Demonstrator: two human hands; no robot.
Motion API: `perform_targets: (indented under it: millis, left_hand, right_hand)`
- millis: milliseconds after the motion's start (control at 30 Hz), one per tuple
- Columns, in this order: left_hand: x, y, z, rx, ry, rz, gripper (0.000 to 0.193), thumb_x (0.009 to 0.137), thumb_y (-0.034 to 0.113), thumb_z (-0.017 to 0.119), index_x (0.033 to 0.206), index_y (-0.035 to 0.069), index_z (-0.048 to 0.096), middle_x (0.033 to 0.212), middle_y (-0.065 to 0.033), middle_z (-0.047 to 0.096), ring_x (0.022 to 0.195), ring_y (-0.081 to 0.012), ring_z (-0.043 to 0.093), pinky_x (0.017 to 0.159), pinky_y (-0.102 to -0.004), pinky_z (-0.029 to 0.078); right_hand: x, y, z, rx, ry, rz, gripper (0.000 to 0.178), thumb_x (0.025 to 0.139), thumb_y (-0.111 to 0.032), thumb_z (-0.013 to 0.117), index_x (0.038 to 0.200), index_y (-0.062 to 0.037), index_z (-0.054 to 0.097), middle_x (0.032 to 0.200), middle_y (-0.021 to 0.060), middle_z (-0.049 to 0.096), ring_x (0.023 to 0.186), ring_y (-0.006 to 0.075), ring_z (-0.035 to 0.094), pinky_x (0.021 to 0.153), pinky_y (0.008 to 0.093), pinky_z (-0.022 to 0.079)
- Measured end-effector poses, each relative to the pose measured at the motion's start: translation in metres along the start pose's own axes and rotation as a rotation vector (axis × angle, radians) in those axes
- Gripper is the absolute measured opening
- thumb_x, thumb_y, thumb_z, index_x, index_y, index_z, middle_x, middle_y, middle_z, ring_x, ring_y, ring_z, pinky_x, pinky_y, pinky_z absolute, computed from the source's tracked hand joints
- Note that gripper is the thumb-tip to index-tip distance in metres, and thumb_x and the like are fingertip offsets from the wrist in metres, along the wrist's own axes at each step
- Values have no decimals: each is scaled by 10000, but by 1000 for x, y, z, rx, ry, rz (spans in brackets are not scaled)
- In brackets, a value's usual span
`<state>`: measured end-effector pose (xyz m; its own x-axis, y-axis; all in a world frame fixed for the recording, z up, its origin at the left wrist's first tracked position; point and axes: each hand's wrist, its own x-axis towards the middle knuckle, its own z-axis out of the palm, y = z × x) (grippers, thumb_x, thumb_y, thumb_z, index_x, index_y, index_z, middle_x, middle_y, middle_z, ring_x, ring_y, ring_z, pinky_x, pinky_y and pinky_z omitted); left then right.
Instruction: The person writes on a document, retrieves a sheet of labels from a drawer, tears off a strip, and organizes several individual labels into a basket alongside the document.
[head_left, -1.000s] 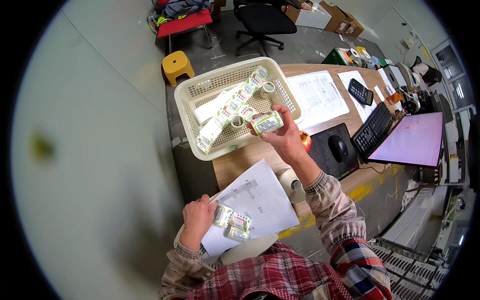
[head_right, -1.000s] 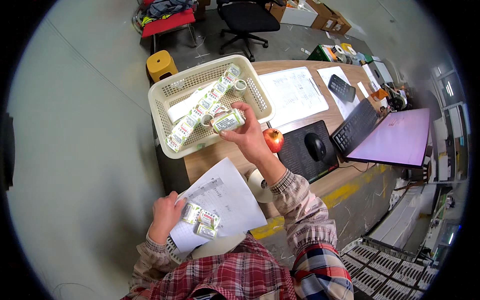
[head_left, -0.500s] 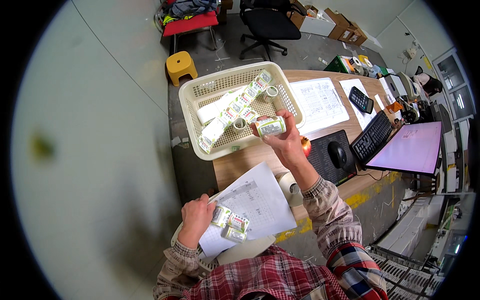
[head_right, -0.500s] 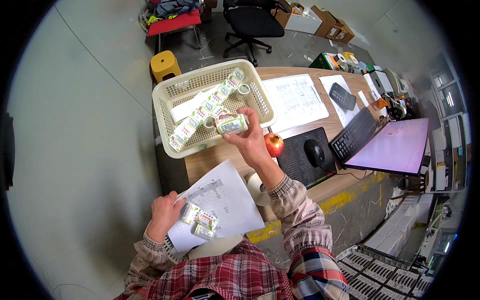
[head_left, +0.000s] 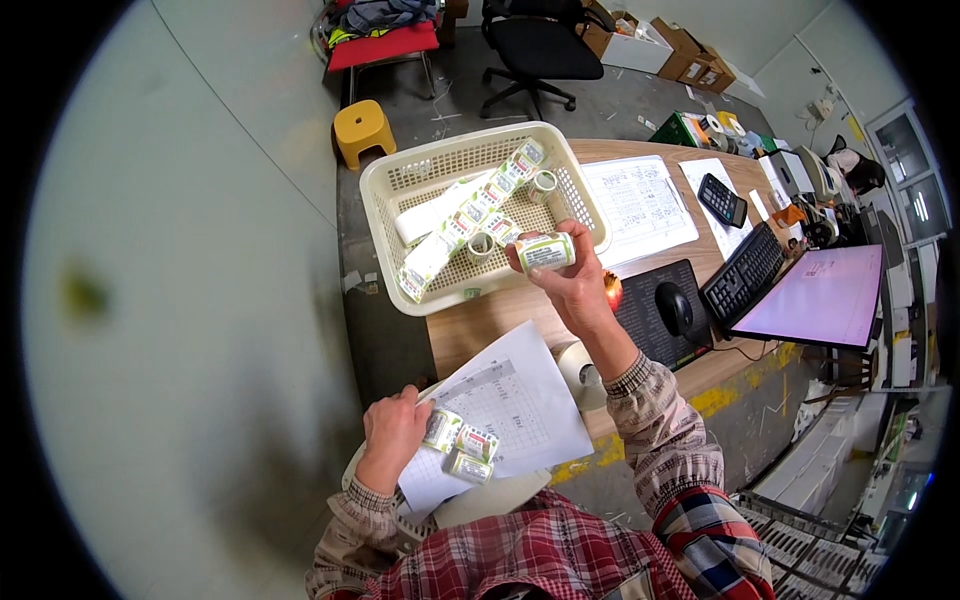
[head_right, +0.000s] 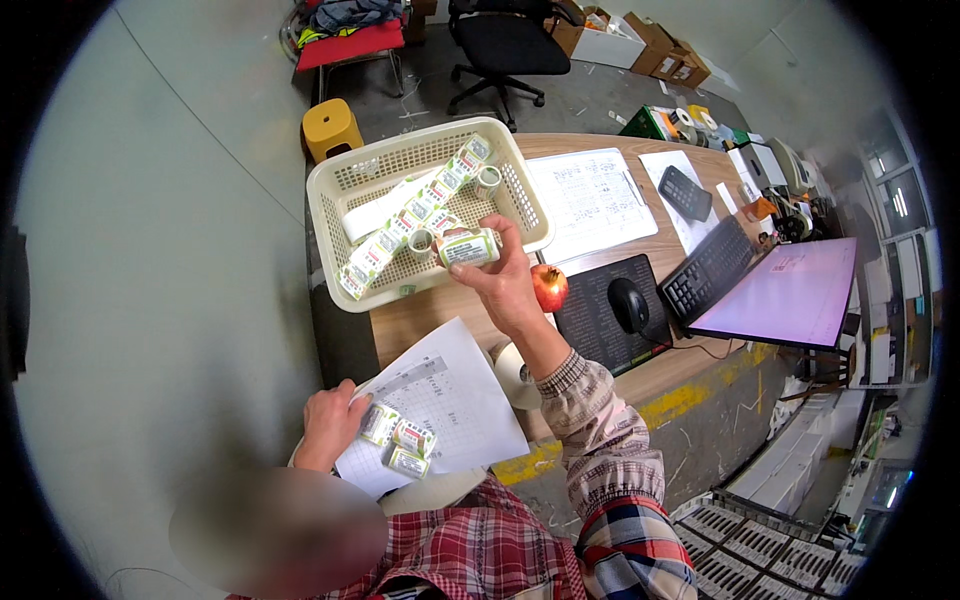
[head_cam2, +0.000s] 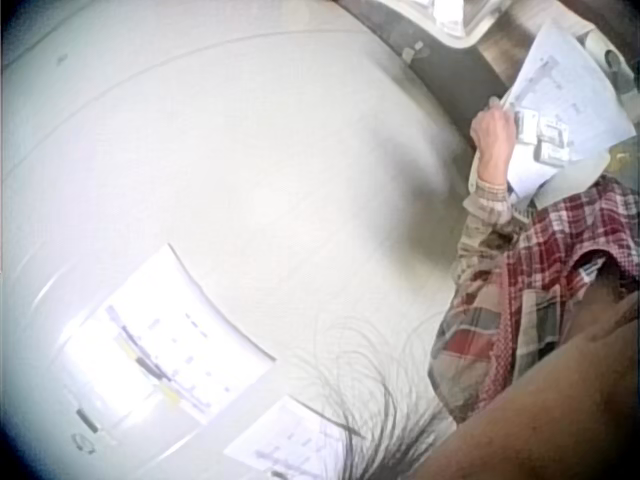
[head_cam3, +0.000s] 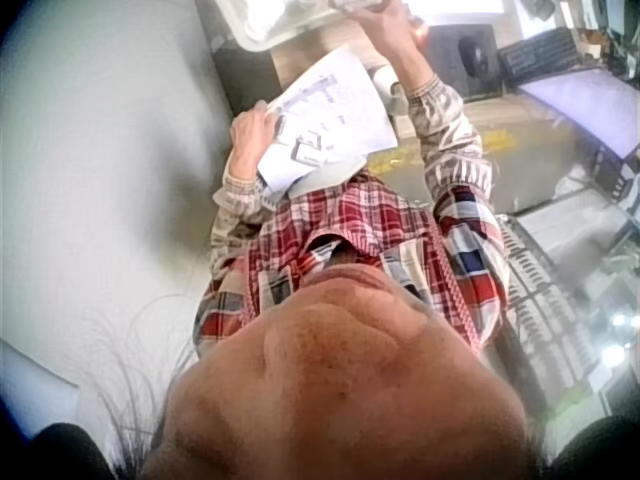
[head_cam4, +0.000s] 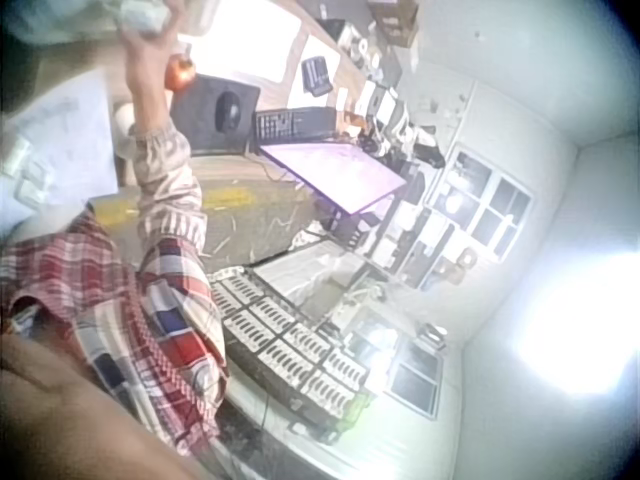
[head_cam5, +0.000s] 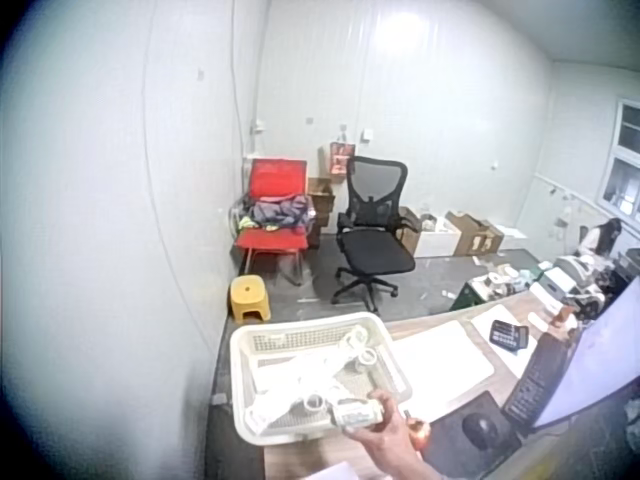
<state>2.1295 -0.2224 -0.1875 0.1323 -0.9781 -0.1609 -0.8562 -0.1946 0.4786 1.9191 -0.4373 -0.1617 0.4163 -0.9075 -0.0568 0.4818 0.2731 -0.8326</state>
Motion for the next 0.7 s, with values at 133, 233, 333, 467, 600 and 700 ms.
perform_targets:
  millis: [133,233,333,467,600,700]
  left_hand:
    - [-2,0,1,58,-19,-6,251,816,252,638,752,24,555,671,-191,628,612,-353,630,559,-444,502]
    - [-3,0,1,60,-23,-12,252,816,256,638,751,28,554,667,-189,627,610,-350,631,557,-443,502]
    - [-2,0,1,53,-8,-1,256,817,260,639,748,29,553,661,-188,626,607,-349,632,554,-442,502]
    - [1,0,5,34,3,-1,258,815,257,639,744,28,547,658,-192,620,613,-364,623,551,-462,488]
    - [2,-1,5,34,-4,-23,250,830,265,597,751,32,555,654,-188,619,618,-367,624,556,-467,490]
    - [0,-6,23,110,-117,-133,177,821,214,534,776,61,608,637,-139,640,601,-324,648,525,-461,501]
  right_hand:
    - [0,2,-3,-28,15,-15,594,749,132,655,1206,-95,350,1114,143,563,996,218,605,819,294,514]
    - [6,2,-11,-305,120,-99,579,736,92,689,1189,-72,368,1100,137,565,981,201,600,818,285,512]
    - [22,-9,-17,-596,193,-176,551,721,28,722,1160,-46,397,1072,121,568,946,194,600,805,287,511]
    - [66,-10,-54,-1223,213,-275,548,658,-24,742,1110,-68,435,984,161,614,898,304,630,738,382,504]
    - [102,9,-76,-1664,145,-203,511,661,-137,756,1084,-92,472,949,190,632,866,404,606,745,449,480]
    - [115,31,-109,-1748,-49,-407,498,709,-241,747,1134,-70,551,1047,184,619,963,386,580,828,433,462]
